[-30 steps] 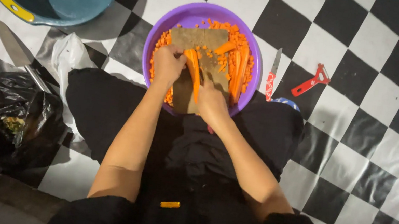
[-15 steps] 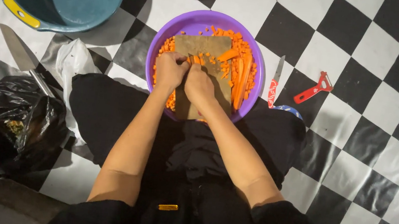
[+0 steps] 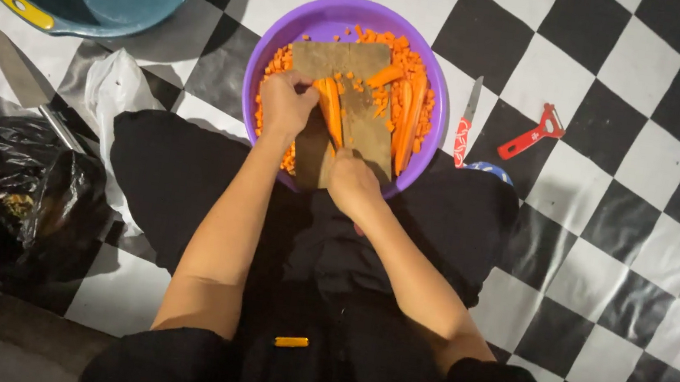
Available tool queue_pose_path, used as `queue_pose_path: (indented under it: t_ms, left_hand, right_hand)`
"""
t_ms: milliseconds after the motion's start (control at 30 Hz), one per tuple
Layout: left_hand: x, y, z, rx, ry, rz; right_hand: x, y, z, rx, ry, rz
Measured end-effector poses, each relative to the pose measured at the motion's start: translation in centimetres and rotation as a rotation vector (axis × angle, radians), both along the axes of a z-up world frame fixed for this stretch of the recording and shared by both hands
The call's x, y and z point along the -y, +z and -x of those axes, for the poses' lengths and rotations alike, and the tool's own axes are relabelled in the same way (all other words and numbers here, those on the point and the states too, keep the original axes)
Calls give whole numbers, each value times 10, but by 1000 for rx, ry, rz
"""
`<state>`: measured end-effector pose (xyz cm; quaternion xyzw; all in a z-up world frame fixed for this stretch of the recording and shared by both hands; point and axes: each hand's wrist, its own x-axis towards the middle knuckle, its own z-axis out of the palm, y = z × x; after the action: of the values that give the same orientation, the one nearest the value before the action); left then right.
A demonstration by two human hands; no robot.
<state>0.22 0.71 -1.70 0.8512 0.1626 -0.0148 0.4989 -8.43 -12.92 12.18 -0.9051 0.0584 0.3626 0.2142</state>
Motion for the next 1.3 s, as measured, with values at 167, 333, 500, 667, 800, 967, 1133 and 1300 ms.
queue_pose_path:
  t_ms: [167,333,500,667,800,967,1133,1300]
  left_hand:
    - [-3,29,8,7,-32,29]
    - [-10,32,14,-68,-43,8]
    - [-16,33,16,-23,-78,-45]
    - [-12,26,15,-10,-37,-42]
    - [-8,30,15,-12,-28,-85]
    - [-8,27,14,-36,-32,-90]
    - [-7,28,12,-60,-22,-58]
    - [-5,31,16,-91,7,-32]
  right_hand:
    - [21,-1,31,18,92,53]
    - [26,-15,23,126,152,74]
    - [8,-41,-13,272,154,24]
    - [-12,-63,-44,187,45,-25]
    - [-28,-60,-54,163,90,27]
    - [-39,-38,-53,166,81,-11]
    - [-45,-32,-57,127,4,-62]
    - [-46,-31,-58,107,15,-37]
